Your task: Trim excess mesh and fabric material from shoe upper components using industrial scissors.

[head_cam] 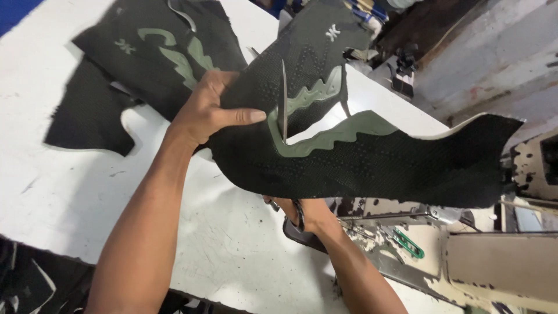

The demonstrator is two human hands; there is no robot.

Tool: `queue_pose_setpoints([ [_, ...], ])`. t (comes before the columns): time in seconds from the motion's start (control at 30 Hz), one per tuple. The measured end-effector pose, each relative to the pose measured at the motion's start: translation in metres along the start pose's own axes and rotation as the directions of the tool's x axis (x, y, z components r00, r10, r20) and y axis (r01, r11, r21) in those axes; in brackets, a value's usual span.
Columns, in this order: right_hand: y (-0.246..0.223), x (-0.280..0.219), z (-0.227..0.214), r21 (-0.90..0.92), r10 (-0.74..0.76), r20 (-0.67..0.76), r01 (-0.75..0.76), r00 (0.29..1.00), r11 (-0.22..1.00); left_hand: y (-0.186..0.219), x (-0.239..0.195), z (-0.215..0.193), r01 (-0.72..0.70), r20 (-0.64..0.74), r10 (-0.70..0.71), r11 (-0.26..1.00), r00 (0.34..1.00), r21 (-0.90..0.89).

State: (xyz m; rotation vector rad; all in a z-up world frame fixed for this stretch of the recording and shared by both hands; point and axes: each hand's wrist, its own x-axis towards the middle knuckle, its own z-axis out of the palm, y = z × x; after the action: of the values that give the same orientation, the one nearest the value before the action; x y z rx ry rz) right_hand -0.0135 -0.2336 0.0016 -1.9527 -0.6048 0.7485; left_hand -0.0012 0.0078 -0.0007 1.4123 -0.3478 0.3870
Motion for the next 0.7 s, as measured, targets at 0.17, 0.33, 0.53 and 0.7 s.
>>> queue_pose_setpoints([
  [0.17,0.013,0.038,0.008,0.166,-0.079,0.029,0.073,0.996,0.983,-0.009,0.0,-0.013,0.024,-0.093,-0.033,0.995,0.995,-0.099],
  [0.33,0.02,0.051,0.004,0.196,-0.411,-0.029,0.408,0.911,0.892,-0.022,-0.002,0.012,-0.016,-0.288,-0.052,0.973,0.956,-0.228],
  [0.53,0.038,0.051,-0.014,0.179,-0.305,-0.092,0.317,0.948,0.931,-0.027,0.001,0.016,0.002,-0.228,-0.026,0.994,0.973,-0.108],
  [0.7,0.046,0.06,-0.018,0.157,-0.267,-0.016,0.266,0.964,0.951,-0.016,0.001,-0.018,0.037,-0.179,-0.068,0.984,0.981,-0.175],
])
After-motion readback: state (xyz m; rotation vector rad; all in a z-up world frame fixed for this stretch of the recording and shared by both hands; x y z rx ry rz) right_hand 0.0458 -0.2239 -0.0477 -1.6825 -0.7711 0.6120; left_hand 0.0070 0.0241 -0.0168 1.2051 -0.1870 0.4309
